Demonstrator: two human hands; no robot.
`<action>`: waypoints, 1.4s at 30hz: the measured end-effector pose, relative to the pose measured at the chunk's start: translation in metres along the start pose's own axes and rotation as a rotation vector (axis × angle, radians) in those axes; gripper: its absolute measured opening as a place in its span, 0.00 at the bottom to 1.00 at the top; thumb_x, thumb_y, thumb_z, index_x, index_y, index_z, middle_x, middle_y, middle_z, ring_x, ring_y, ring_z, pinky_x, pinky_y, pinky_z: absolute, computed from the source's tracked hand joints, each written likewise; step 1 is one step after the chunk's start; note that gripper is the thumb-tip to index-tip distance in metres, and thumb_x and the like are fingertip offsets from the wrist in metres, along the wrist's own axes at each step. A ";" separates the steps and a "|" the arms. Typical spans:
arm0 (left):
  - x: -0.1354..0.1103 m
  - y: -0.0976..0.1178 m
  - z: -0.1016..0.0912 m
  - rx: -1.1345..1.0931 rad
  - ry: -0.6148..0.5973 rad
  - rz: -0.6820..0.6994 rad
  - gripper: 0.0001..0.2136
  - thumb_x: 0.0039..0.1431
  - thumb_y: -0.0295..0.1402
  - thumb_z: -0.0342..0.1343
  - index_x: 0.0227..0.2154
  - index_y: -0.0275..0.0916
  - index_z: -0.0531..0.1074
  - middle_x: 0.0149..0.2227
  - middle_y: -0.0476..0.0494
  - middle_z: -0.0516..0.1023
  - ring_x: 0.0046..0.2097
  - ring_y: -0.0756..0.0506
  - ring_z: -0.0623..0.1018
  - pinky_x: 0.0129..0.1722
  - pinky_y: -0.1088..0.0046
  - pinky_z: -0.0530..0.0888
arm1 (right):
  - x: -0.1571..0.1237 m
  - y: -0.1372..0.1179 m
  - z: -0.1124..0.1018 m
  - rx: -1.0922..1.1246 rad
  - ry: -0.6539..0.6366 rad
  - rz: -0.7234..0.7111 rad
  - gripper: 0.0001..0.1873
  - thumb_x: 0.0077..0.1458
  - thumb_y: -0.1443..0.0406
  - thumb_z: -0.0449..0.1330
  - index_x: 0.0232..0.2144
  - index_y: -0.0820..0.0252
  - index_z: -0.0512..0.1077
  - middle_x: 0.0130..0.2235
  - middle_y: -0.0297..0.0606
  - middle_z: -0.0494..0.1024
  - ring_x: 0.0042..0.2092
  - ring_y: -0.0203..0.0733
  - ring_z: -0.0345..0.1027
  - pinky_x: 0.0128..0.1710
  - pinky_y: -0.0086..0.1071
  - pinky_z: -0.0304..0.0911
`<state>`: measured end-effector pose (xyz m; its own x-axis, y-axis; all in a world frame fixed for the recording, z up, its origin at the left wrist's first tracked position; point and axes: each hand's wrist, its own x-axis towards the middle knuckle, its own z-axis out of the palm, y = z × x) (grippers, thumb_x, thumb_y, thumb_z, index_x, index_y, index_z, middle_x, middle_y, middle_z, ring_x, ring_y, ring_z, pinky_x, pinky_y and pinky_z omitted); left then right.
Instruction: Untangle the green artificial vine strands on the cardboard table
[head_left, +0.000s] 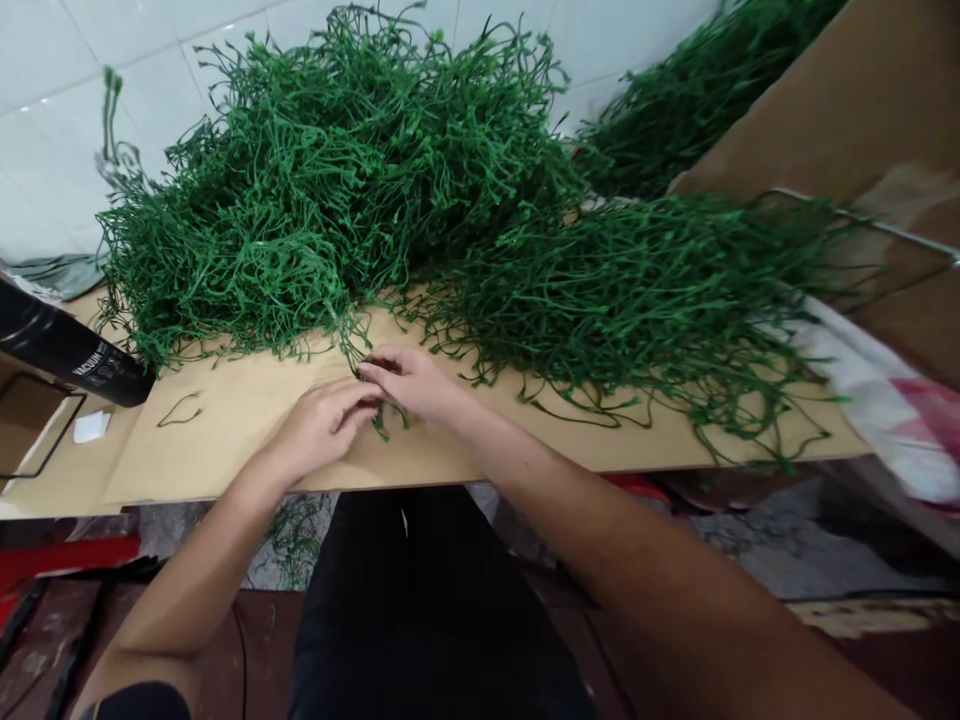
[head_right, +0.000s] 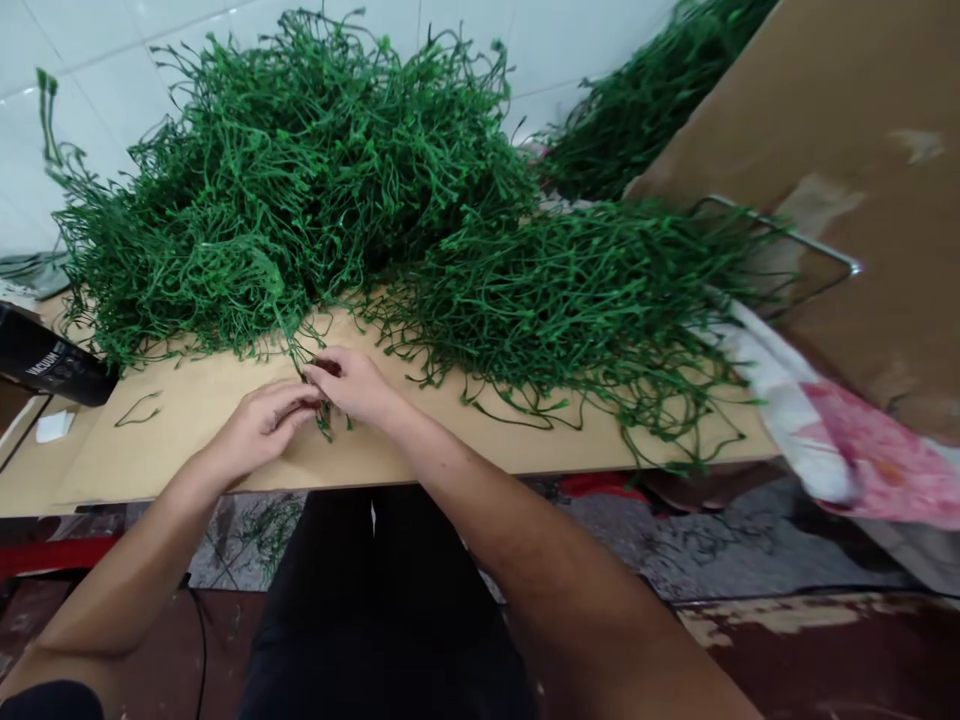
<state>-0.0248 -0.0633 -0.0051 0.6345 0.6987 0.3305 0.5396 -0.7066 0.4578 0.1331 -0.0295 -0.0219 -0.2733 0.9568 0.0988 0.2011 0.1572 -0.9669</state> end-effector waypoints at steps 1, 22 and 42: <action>0.000 -0.001 -0.002 -0.038 0.056 -0.041 0.09 0.58 0.30 0.49 0.40 0.38 0.71 0.40 0.42 0.77 0.42 0.47 0.74 0.44 0.68 0.70 | -0.001 0.001 -0.002 0.036 0.005 0.003 0.12 0.50 0.60 0.54 0.20 0.61 0.62 0.20 0.27 0.59 0.23 0.28 0.50 0.24 0.27 0.48; 0.037 -0.012 -0.010 -0.980 0.173 -0.534 0.12 0.47 0.39 0.62 0.25 0.34 0.72 0.22 0.50 0.72 0.27 0.53 0.72 0.32 0.78 0.69 | -0.036 -0.015 -0.014 -0.209 0.189 -0.324 0.12 0.54 0.64 0.52 0.36 0.65 0.71 0.33 0.40 0.72 0.31 0.35 0.63 0.31 0.30 0.59; 0.041 -0.038 0.002 -0.509 0.147 -0.471 0.16 0.53 0.38 0.55 0.15 0.38 0.61 0.16 0.53 0.59 0.22 0.53 0.59 0.23 0.76 0.57 | -0.017 -0.006 -0.013 -0.130 0.348 -0.336 0.11 0.53 0.68 0.52 0.20 0.60 0.67 0.27 0.35 0.68 0.33 0.36 0.61 0.36 0.32 0.57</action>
<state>-0.0184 -0.0079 -0.0107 0.2970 0.9502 0.0942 0.3894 -0.2106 0.8966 0.1491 -0.0433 -0.0145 -0.0171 0.8692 0.4942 0.2770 0.4791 -0.8329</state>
